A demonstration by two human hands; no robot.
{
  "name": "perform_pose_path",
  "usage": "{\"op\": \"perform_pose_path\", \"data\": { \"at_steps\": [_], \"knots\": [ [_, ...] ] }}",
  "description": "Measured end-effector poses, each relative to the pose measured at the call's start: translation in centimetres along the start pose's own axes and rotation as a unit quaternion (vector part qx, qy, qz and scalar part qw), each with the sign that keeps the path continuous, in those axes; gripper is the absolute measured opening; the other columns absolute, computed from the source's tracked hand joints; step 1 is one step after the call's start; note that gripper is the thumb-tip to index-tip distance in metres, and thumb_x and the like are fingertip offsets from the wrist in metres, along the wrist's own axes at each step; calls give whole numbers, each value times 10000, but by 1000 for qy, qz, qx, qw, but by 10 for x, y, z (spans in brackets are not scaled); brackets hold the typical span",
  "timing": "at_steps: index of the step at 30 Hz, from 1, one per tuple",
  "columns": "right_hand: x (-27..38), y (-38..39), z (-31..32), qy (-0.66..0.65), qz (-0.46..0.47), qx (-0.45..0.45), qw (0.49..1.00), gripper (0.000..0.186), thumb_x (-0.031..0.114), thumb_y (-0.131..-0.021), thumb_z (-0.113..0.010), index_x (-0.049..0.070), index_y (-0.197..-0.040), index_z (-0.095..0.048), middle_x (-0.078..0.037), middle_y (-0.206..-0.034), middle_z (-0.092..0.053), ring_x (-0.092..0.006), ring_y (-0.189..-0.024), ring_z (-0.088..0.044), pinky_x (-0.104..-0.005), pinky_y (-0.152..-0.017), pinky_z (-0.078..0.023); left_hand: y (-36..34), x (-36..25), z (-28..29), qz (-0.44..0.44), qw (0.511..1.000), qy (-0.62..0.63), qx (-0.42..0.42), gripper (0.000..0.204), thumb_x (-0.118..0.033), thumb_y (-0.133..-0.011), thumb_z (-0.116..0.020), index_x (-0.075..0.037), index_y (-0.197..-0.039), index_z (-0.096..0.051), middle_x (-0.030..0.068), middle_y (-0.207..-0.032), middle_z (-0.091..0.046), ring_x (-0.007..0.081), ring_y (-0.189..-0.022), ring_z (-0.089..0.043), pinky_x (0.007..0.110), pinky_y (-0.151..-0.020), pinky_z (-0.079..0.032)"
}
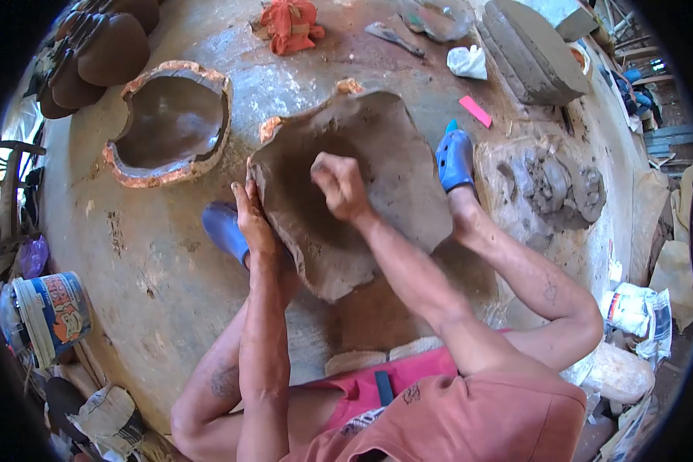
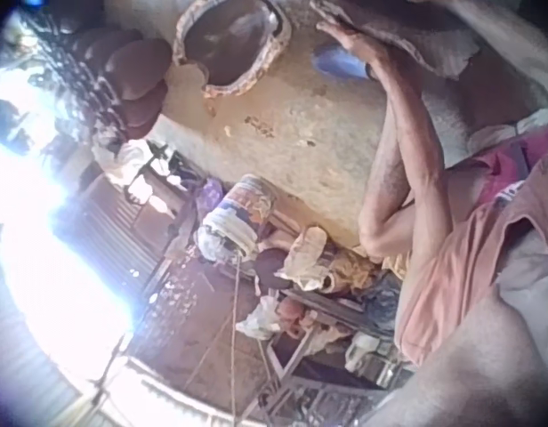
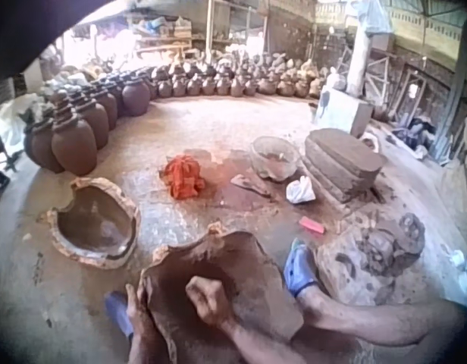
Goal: The person uses a small blue tool to scrape the inside of a clay mold, wipes a second mold piece with a cloth, and then shapes a flat piece of clay by hand and with a wooden tool before placing it into one of the molds.
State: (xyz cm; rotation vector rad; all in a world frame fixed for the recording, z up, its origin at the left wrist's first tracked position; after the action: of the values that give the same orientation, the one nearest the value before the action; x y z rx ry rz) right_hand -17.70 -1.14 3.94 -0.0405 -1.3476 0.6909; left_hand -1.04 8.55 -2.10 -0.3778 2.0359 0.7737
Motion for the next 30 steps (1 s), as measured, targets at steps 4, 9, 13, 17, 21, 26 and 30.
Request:
{"op": "perform_pose_path", "data": {
  "at_steps": [4,9,13,17,21,26,30],
  "knots": [
    [-29,2,20,130,-1,28,991,322,250,-980,-630,0,-781,-594,-224,-724,-580,-444,-704,-623,-482,-605,-465,5,8,-13,-25,998,35,40,786,-589,-1094,-324,46,-1553,-380,153,-1564,-473,289,-1403,-476,396,-1196,-338],
    [-36,2,46,176,19,23,984,333,209,-1005,-620,-9,-765,-543,-211,-682,-537,-425,-668,-596,-501,-601,-430,14,15,-11,-39,999,-2,15,724,-528,-1112,-339,29,-1575,-351,150,-1576,-461,268,-1427,-453,377,-1218,-289],
    [11,-17,42,133,33,-22,990,278,186,-988,-640,7,-787,-568,-174,-713,-530,-371,-656,-581,-471,-596,-430,1,-9,-2,-55,995,-38,70,709,-500,-1114,-368,33,-1581,-347,164,-1541,-505,269,-1394,-493,377,-1187,-330],
    [79,-93,65,425,86,-85,897,277,313,-918,-719,58,-1025,-699,-142,-1091,-664,-356,-1062,-623,-492,-925,-497,-13,-66,-29,-96,959,-265,19,736,-508,-970,-663,29,-1458,-535,197,-1227,-718,276,-1150,-680,394,-998,-520],
    [-10,-144,74,547,-272,253,750,667,568,-754,-816,117,-1240,-744,-164,-1291,-710,-375,-1235,-650,-563,-1060,-468,-58,-104,-86,-109,845,-521,48,781,-516,-853,-787,24,-1387,-605,241,-1346,-662,327,-1237,-649,413,-1023,-509],
    [-13,-153,69,552,-250,218,765,550,521,-759,-807,131,-1147,-786,-192,-1207,-738,-386,-1148,-702,-502,-933,-571,-78,-99,-109,-11,688,-725,35,637,-459,-779,-837,6,-1201,-728,268,-1245,-699,420,-1177,-672,472,-990,-551],
    [-17,-149,68,542,-248,188,781,334,357,-796,-770,137,-1042,-816,-195,-1110,-762,-393,-1074,-729,-520,-906,-576,-81,-89,-106,-28,716,-697,15,400,-236,-746,-725,-24,-1081,-778,239,-1174,-733,417,-1117,-707,477,-936,-582]
  ]
}}
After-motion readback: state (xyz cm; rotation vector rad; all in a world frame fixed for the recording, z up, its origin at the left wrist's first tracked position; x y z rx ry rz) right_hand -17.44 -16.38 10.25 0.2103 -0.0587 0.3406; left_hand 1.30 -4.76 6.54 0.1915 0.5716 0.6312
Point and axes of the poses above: each hand's wrist, its own y-axis away from the middle knuckle, its own z-axis out of the back of the hand, x = y × z, the point moved 8 cm from there along -y, towards the middle knuckle
